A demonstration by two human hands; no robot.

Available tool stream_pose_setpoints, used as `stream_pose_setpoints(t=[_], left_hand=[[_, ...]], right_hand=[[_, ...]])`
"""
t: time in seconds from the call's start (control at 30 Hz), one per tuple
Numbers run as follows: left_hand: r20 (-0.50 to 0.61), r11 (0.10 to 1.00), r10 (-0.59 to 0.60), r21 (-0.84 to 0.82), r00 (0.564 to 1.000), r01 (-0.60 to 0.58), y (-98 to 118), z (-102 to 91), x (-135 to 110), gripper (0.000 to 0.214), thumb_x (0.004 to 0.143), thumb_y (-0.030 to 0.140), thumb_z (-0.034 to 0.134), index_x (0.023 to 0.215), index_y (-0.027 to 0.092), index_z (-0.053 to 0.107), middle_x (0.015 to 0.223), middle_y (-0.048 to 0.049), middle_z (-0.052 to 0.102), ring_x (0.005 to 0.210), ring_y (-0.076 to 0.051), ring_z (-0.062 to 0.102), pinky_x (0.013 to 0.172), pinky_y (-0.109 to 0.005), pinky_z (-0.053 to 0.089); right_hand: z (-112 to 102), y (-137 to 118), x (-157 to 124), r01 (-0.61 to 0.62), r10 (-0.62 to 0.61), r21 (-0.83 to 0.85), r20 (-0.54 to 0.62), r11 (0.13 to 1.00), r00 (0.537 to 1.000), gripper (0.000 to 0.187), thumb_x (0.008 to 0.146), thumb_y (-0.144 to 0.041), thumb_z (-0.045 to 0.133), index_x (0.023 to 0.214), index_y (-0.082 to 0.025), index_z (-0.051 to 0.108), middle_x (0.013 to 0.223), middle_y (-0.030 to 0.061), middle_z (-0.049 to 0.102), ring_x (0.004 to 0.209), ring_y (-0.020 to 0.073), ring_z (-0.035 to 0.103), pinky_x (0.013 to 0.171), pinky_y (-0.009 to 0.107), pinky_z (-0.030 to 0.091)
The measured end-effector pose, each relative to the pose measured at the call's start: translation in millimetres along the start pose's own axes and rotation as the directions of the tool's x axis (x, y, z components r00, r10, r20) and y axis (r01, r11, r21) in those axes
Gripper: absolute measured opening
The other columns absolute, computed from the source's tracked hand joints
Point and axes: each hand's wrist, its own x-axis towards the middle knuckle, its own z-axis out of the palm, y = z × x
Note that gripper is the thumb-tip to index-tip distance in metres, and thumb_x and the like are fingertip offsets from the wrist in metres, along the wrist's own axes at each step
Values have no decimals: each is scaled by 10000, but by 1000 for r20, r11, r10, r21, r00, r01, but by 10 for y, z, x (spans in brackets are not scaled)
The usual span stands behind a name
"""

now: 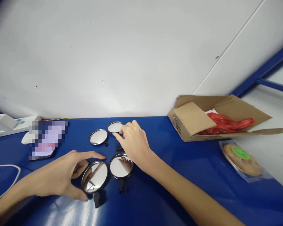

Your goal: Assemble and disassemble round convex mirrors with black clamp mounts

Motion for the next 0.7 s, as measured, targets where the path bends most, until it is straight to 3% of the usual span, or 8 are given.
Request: stream_pose_setpoints(t=[0.17, 0.27, 0.4, 0.53, 0.6, 0.7], left_hand=[[47, 999, -38, 18, 998, 37, 75, -9, 7, 774, 734, 342, 1047, 1457, 372, 772, 652, 127, 523, 606, -169, 459, 579, -288, 278], [43, 999, -34, 23, 998, 34, 96, 0, 20, 741, 728, 335, 1059, 1411, 376, 777, 663, 124, 521, 618, -168, 454, 574, -289, 280], [-7, 1000, 26, -2, 1000, -26, 65, 11, 23, 726, 771, 379, 1042, 1434, 358, 745, 642, 135, 388, 581, -153, 335, 534, -292, 228], [-112, 994, 83, -63, 990, -90, 19, 18, -16, 782, 794, 380, 1019, 1500, 327, 687, 707, 129, 393, 599, -133, 347, 534, -254, 276], [-253, 990, 105, -60, 962, -124, 18, 46, -34, 833, 779, 371, 1035, 1529, 330, 675, 757, 116, 412, 628, -131, 397, 560, -249, 335], [-503, 975, 220, 83, 836, -207, 46, 126, -31, 835, 803, 374, 1044, 1554, 357, 679, 842, 75, 516, 699, -157, 500, 648, -289, 476]], right_hand=[[-149, -2, -222, 35, -33, 71, -34, 997, 999, 364, 1121, -297, 779, 785, -258, 644, 815, 33, 747, 905, 264, 655, 743, 390, 530], [-218, -16, -371, 142, -123, 183, -114, 973, 986, 348, 1162, -251, 679, 816, -260, 646, 778, 17, 707, 844, 237, 605, 784, 398, 524], [-262, -47, -501, 283, -232, 299, -193, 911, 953, 291, 1174, -210, 631, 898, -253, 716, 772, 5, 694, 775, 210, 544, 766, 391, 487], [-251, -77, -571, 412, -363, 360, -198, 837, 911, 207, 1165, -283, 664, 1013, -202, 779, 789, 1, 668, 739, 186, 518, 740, 381, 455], [-228, -97, -597, 464, -412, 367, -216, 806, 885, 265, 1156, -367, 681, 1007, -170, 776, 768, 1, 622, 723, 183, 484, 713, 381, 428], [-184, -141, -626, 524, -460, 345, -255, 778, 851, 366, 1164, -438, 657, 972, -145, 761, 744, 2, 581, 706, 183, 445, 680, 383, 403]])
